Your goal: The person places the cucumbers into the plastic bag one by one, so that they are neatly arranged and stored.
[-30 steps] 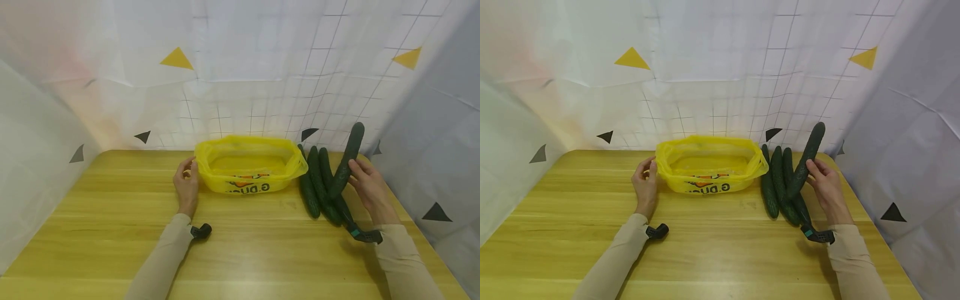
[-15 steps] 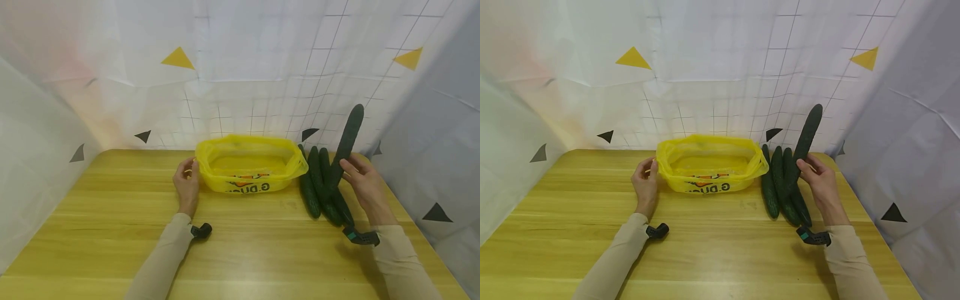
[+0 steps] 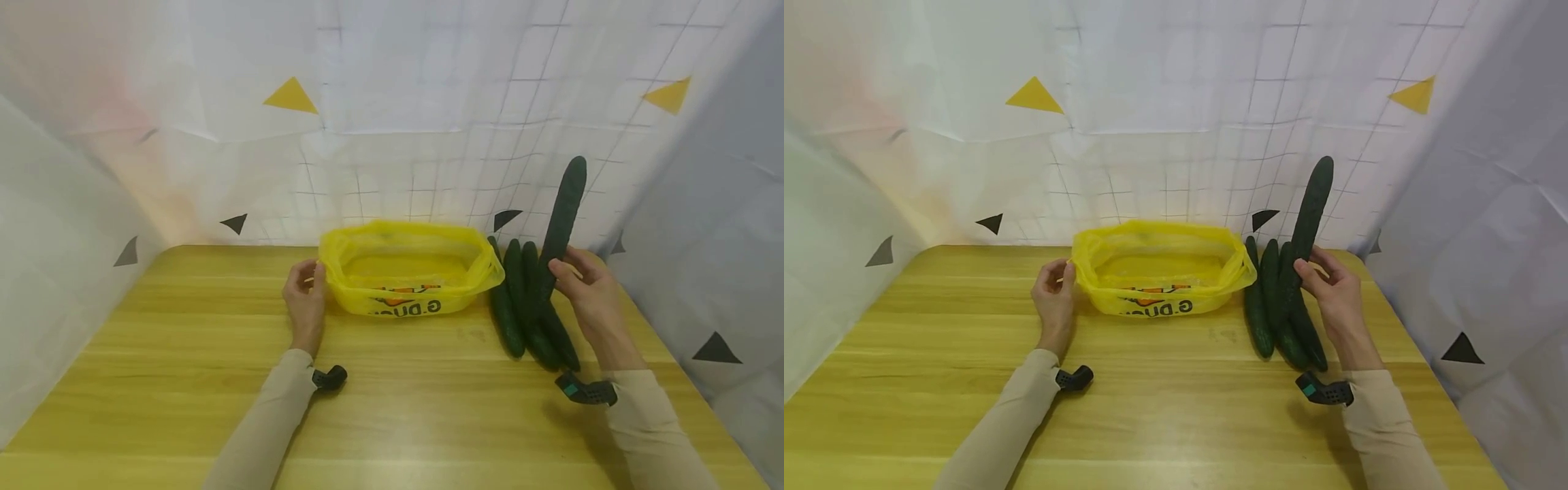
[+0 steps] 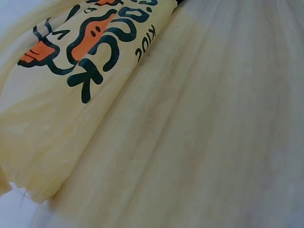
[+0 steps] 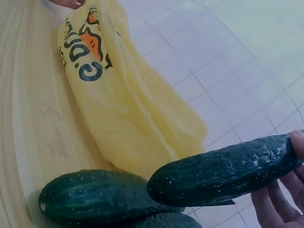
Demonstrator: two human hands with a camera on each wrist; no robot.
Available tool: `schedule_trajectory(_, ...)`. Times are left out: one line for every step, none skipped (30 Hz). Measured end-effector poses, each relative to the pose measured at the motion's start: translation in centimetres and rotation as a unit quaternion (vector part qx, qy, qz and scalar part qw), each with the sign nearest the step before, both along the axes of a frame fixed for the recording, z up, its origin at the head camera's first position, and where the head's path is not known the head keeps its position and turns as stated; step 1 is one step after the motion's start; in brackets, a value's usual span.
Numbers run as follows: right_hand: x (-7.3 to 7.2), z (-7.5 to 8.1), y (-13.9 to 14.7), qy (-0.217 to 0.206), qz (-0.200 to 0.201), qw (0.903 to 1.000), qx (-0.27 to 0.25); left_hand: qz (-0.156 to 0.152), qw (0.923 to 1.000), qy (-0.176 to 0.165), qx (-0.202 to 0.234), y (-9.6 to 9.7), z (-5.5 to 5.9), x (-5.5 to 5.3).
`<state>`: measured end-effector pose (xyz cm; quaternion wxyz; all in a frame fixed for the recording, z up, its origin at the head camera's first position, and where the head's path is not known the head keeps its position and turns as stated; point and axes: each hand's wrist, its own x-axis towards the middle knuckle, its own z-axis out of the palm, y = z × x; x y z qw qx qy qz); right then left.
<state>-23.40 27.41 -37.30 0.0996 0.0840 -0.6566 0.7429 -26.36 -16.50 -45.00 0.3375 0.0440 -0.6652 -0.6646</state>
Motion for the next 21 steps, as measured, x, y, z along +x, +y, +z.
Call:
schedule_trajectory(0.1, 0.1, -0.1, -0.001, -0.003, 1.0000, 0.002, -0.003, 1.0000, 0.001, 0.002, 0.1, 0.0, 0.0)
schedule_trajectory(0.1, 0.1, -0.1, -0.003, -0.004, 1.0000, 0.005, -0.006, 1.0000, 0.002, 0.002, 0.2, 0.0, 0.0)
schedule_trajectory(0.2, 0.2, -0.2, -0.006, -0.006, 0.9999, 0.007, -0.010, 0.9999, -0.002, 0.002, 0.3, 0.4, 0.3)
schedule_trajectory(0.2, 0.3, -0.3, -0.007, -0.009, 0.9999, 0.009, -0.011, 0.9999, -0.001, 0.004, 0.3, 0.4, 0.3)
schedule_trajectory(0.3, 0.3, -0.4, -0.009, -0.011, 0.9998, 0.011, -0.012, 0.9999, 0.000, 0.006, 0.4, 0.4, 0.3)
schedule_trajectory(0.3, 0.3, -0.4, -0.008, -0.014, 0.9998, 0.013, -0.013, 0.9999, 0.001, 0.006, 0.4, 0.4, 0.4)
schedule_trajectory(0.3, 0.4, -0.5, -0.006, -0.015, 0.9998, 0.014, -0.013, 0.9999, 0.002, 0.007, 0.3, 0.5, 0.3)
schedule_trajectory(0.3, 0.4, -0.6, -0.003, -0.015, 0.9997, 0.016, -0.013, 0.9999, 0.001, 0.007, 0.3, 0.5, 0.3)
schedule_trajectory(0.3, 0.4, -0.7, 0.000, -0.016, 0.9998, 0.015, -0.013, 0.9999, -0.001, 0.007, 0.3, 0.5, 0.3)
schedule_trajectory(0.3, 0.3, -0.7, 0.004, -0.016, 0.9998, 0.012, -0.009, 0.9999, 0.002, 0.007, 0.2, 0.1, 0.0)
schedule_trajectory(0.3, 0.4, -0.7, 0.008, -0.017, 0.9997, 0.012, -0.009, 0.9999, 0.002, 0.007, 0.3, 0.1, 0.0)
schedule_trajectory(0.3, 0.4, -0.7, 0.013, -0.019, 0.9996, 0.015, -0.010, 0.9999, 0.001, 0.008, 0.3, 0.1, 0.0)
schedule_trajectory(0.3, 0.4, -0.8, 0.016, -0.020, 0.9996, 0.015, -0.011, 0.9999, -0.001, 0.008, 0.3, 0.0, 0.0)
schedule_trajectory(0.4, 0.4, -0.8, 0.021, -0.022, 0.9994, 0.015, -0.012, 0.9999, -0.002, 0.007, 0.2, 0.0, -0.1)
schedule_trajectory(0.4, 0.4, -0.8, 0.025, -0.024, 0.9993, 0.014, -0.014, 0.9999, -0.004, 0.008, 0.2, 0.1, -0.1)
schedule_trajectory(0.4, 0.4, -0.8, 0.030, -0.026, 0.9991, 0.013, -0.017, 0.9998, -0.005, 0.009, 0.2, 0.1, -0.1)
schedule_trajectory(0.4, 0.5, -0.9, 0.034, -0.028, 0.9989, 0.014, -0.021, 0.9997, -0.005, 0.011, 0.2, 0.2, 0.0)
schedule_trajectory(0.4, 0.6, -0.9, 0.037, -0.030, 0.9988, 0.012, -0.024, 0.9996, -0.006, 0.011, 0.2, 0.3, 0.0)
schedule_trajectory(0.3, 0.6, -1.0, 0.041, -0.030, 0.9987, 0.007, -0.026, 0.9996, -0.006, 0.010, 0.2, 0.6, 0.3)
schedule_trajectory(0.3, 0.7, -1.1, 0.045, -0.030, 0.9985, 0.005, -0.026, 0.9996, -0.006, 0.009, 0.3, 0.9, 0.5)
schedule_trajectory(0.3, 0.8, -1.1, 0.047, -0.030, 0.9984, -0.001, -0.028, 0.9996, -0.006, 0.008, 0.3, 1.2, 0.8)
